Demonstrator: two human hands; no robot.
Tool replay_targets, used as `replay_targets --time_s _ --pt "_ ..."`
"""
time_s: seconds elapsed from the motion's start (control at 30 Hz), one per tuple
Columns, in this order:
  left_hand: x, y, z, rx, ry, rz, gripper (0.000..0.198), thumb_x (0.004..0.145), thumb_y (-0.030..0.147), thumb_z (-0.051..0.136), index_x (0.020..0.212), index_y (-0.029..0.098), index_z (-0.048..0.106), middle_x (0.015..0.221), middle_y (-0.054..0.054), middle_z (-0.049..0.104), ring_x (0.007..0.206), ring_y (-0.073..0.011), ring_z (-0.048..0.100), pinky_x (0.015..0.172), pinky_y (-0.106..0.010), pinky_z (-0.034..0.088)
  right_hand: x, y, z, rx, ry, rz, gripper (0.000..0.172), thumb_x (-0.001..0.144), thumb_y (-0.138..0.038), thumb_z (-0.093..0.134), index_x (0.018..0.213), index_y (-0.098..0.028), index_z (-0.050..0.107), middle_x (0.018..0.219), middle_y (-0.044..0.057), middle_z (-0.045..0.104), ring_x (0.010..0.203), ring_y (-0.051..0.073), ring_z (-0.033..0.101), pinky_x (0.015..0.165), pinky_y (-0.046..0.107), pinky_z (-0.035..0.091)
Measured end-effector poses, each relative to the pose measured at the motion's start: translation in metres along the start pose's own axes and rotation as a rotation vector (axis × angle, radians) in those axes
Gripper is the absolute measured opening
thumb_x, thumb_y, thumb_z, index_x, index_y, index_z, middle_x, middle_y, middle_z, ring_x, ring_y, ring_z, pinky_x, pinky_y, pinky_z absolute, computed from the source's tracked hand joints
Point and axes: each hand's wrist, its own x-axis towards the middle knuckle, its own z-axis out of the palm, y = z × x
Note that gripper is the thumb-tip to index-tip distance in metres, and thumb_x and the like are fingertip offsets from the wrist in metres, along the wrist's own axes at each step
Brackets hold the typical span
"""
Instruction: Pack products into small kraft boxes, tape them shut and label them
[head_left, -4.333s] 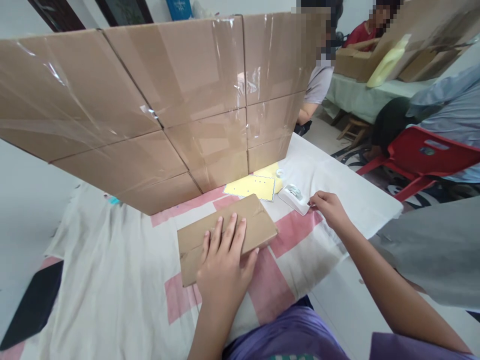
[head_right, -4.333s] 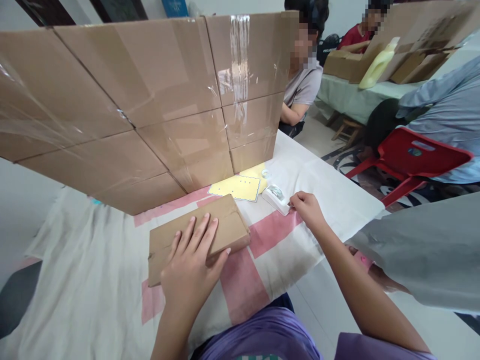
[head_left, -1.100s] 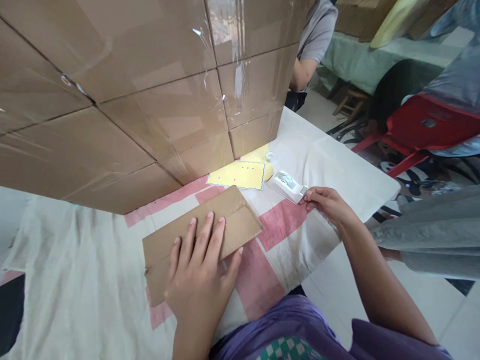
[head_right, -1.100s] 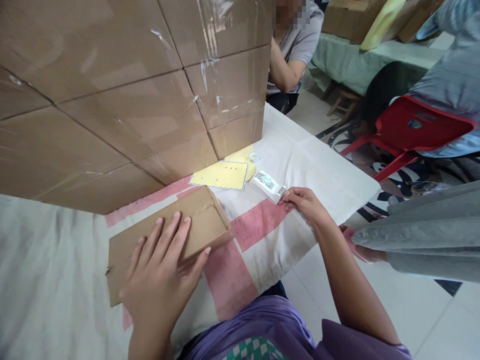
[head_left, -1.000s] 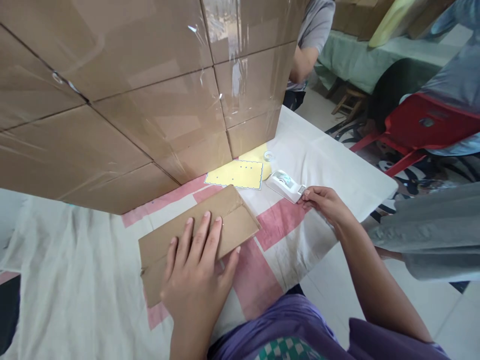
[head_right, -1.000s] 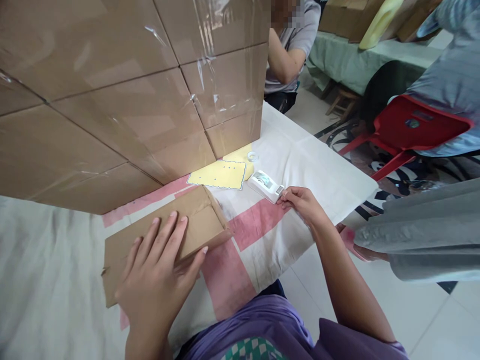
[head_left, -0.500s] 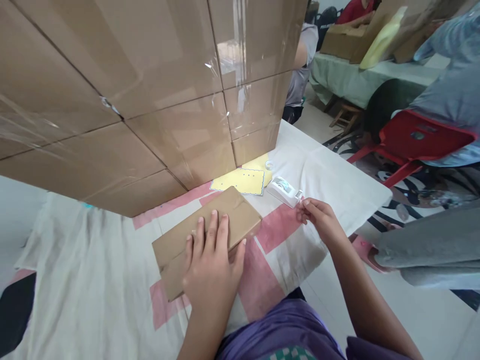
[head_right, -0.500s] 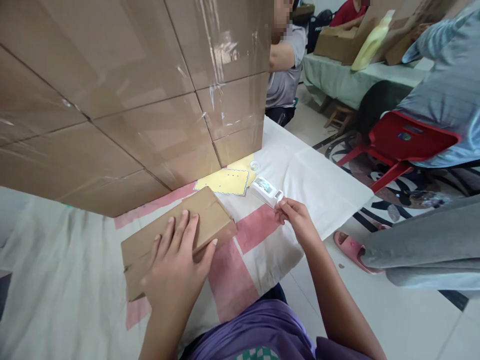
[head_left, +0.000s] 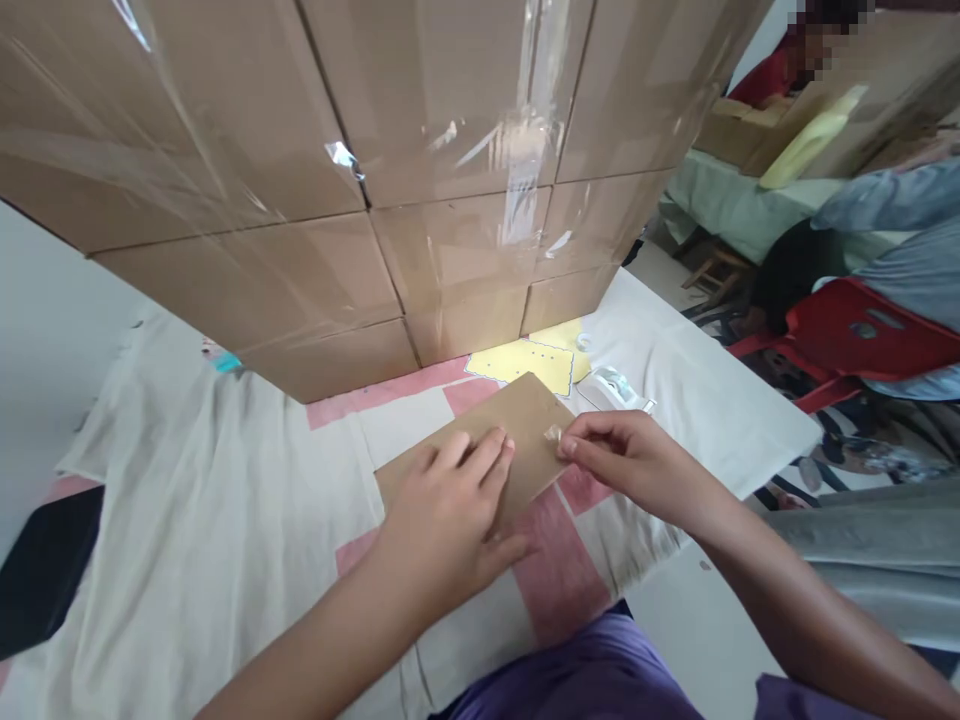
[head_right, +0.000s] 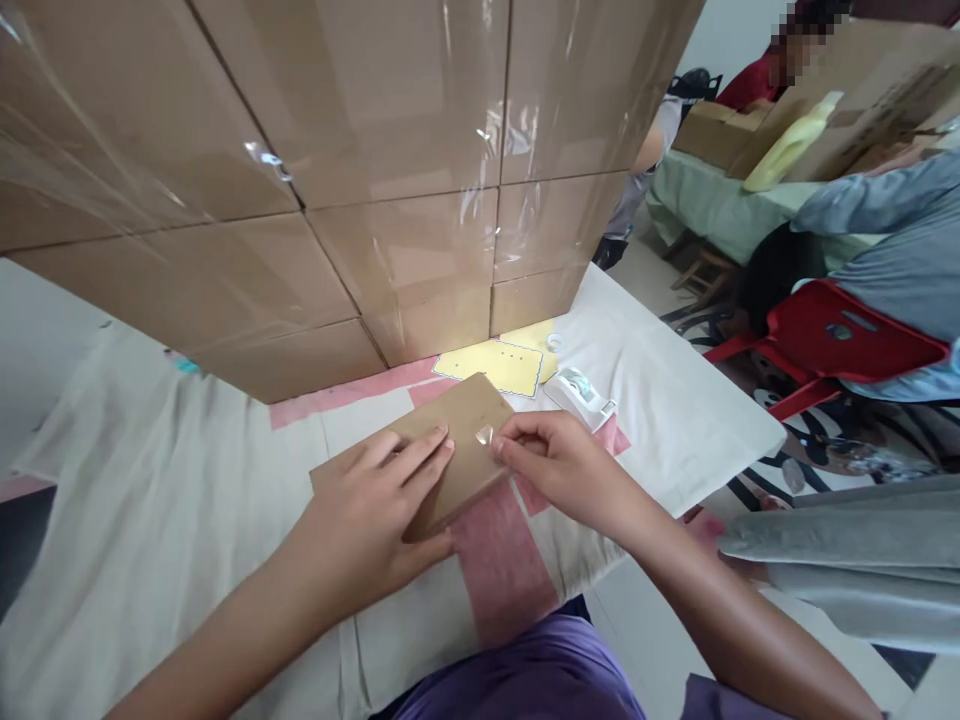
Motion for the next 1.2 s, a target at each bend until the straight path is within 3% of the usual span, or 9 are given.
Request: replay_targets --time_s 0.2,0.37,0.5,0.67,0.83,1.0,1.2 --pt "0.008 0.043 0.018 0.129 0.127 -0.116 0.088 0.078 0.085 0.059 0.120 0.010 0.076 0.133 -0.019 0.069 0.097 -0.0311 0.062 0.066 -0.041 0.055 0.024 -0.016 0.009 -0.363 -0.010 0.001 0.030 0.090 -0.040 0.057 0.069 -0.019 0.064 0.060 -0.001 0.055 0.057 0.013 0.045 0.051 0.027 0.032" --pt "0.002 0.074 0.022 0.075 0.179 -0.277 0.101 0.077 0.086 0.058 0.131 0.002 0.069 0.137 -0.028 0.063 0.101 -0.0349 0.059 0.068 -0.044 0.056 0.040 -0.022 0.009 -0.406 -0.040 0.027 0.029 0.088 -0.037 0.060 0.065 -0.020 0.063 0.058 -0.001 0.056 0.056 0.014 0.047 0.052 0.028 0.035" --pt "-0.006 0.076 0.021 -0.103 0.194 -0.259 0.094 0.084 0.078 0.057 0.134 -0.001 0.066 0.138 -0.030 0.063 0.110 -0.0376 0.057 0.066 -0.041 0.054 0.050 -0.025 0.005 -0.365 -0.129 0.057 0.027 0.086 -0.038 0.062 0.067 -0.019 0.065 0.061 0.001 0.061 0.059 0.015 0.053 0.055 0.029 0.040" --pt "-0.005 0.077 0.023 -0.103 0.217 -0.337 0.077 0.090 0.066 0.058 0.132 0.002 0.069 0.137 -0.026 0.064 0.101 -0.0338 0.059 0.059 -0.038 0.054 0.060 -0.029 0.002 -0.416 -0.233 0.075 0.036 0.084 -0.044 0.065 0.057 -0.020 0.057 0.056 -0.001 0.052 0.054 0.012 0.044 0.052 0.028 0.035" --pt "-0.003 0.076 0.019 -0.066 0.235 -0.296 0.072 0.089 0.062 0.062 0.128 0.002 0.071 0.132 -0.025 0.068 0.094 -0.0311 0.060 0.053 -0.036 0.055 0.069 -0.032 0.004 -0.488 -0.224 0.072 0.046 0.079 -0.048 0.072 0.049 -0.020 0.051 0.048 -0.003 0.042 0.048 0.009 0.034 0.045 0.026 0.026" --pt "-0.004 0.075 0.019 -0.048 0.237 -0.307 0.070 0.091 0.062 0.058 0.130 0.005 0.070 0.132 -0.024 0.068 0.095 -0.0314 0.060 0.053 -0.037 0.054 0.071 -0.036 0.005 -0.452 -0.244 0.154 0.041 0.077 -0.045 0.075 0.050 -0.020 0.057 0.047 -0.002 0.047 0.045 0.009 0.038 0.043 0.025 0.028" --pt "-0.005 0.076 0.020 -0.039 0.238 -0.310 0.077 0.091 0.063 0.059 0.132 -0.001 0.067 0.133 -0.026 0.068 0.096 -0.0317 0.061 0.053 -0.036 0.055 0.070 -0.038 0.009 -0.492 -0.204 0.198 0.035 0.078 -0.039 0.072 0.052 -0.019 0.060 0.047 -0.001 0.050 0.044 0.011 0.042 0.043 0.026 0.032"
